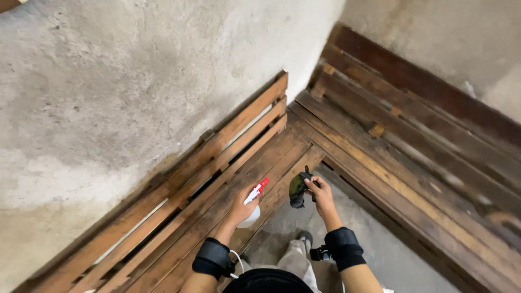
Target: The person cleans wooden furniture by spraying a liquid from a bottle and wiping surfaces with a cloth. They clean a patterned table, a wooden bench, and a chair in sequence.
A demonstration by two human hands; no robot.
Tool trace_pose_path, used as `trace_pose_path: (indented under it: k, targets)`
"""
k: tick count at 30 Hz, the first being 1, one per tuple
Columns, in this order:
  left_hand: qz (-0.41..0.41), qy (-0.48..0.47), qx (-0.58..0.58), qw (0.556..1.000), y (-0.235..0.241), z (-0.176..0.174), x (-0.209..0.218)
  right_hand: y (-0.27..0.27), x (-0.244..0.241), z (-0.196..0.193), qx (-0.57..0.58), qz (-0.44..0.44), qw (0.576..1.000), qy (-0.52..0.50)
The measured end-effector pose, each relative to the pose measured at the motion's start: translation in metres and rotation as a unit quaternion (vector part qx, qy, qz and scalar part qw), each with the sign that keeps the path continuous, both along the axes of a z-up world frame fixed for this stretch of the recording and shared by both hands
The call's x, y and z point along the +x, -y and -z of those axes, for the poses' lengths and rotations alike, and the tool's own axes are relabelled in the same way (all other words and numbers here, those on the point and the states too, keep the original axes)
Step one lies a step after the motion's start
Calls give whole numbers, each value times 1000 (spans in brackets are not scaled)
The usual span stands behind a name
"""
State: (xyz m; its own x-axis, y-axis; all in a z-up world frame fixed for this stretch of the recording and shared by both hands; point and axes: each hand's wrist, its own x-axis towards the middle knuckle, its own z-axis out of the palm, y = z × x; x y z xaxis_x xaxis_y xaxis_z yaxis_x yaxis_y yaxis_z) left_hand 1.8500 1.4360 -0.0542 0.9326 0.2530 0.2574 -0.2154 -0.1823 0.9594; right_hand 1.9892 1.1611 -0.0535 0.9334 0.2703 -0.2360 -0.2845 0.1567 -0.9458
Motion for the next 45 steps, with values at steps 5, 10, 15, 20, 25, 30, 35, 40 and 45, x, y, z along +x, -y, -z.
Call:
trace_pose_path:
  k: [5,10,15,20,25,30,35,40,45]
  targets:
    - [-60,-72,-10,996,10,-29,45,-18,90,19,-3,-86,996,-6]
    - [-144,-85,49,985,44,-14,108,-21,179,16,-4,-189,982,-17]
    - [-161,-57,14,985,79,-1,150,-14,250,10,-66,-226,972,2]
    - [-195,-82,-4,977,91,-1,174,-7,295,11,-14,-242,970,0]
    - [-195,-96,38,975,72,6,190,-22,316,7,-32,-222,975,-5]
    - [-251,-75,45,964,46,11,210,-51,334,4,-2,-230,973,11]
    - [-243,-104,71,962,27,3,242,-79,382,66,-28,-216,976,1]
    - [-284,-106,61,951,22,22,303,-102,439,75,-24,-216,976,-15]
    - [-361,-132,64,921,37,58,379,-119,528,97,-46,-255,965,-28]
